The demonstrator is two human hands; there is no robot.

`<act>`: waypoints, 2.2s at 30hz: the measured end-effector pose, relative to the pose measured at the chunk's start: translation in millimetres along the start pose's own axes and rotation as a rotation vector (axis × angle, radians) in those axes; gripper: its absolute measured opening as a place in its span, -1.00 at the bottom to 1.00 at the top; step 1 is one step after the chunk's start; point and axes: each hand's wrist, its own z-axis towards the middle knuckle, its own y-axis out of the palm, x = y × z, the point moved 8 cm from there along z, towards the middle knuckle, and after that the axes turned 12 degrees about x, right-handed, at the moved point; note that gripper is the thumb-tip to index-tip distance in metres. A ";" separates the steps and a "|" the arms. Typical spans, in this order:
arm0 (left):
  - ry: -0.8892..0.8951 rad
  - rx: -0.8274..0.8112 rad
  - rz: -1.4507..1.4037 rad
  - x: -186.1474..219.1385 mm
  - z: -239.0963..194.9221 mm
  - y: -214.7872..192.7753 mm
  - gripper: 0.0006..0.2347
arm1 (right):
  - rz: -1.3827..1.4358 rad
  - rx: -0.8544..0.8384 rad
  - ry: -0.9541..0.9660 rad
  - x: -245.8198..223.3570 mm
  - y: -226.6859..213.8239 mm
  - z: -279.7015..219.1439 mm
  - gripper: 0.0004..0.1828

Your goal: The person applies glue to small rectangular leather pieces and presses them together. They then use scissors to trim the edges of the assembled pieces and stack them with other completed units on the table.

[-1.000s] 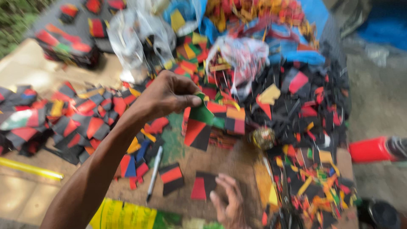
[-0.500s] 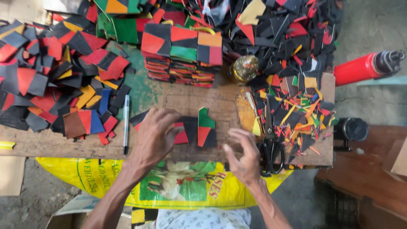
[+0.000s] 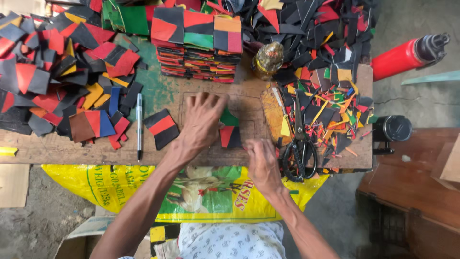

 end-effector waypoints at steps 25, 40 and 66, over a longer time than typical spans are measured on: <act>-0.947 0.268 -0.760 -12.4 -161.7 97.2 -0.78 | 0.195 0.091 0.126 27.6 15.1 17.7 -0.60; -0.251 0.525 -0.225 -213.1 130.7 -155.3 -0.64 | 0.480 0.239 0.187 163.5 87.2 -16.9 -0.68; -0.599 0.302 0.006 -332.2 188.5 -98.2 -0.23 | 0.316 0.154 0.177 227.2 105.5 -46.0 -0.72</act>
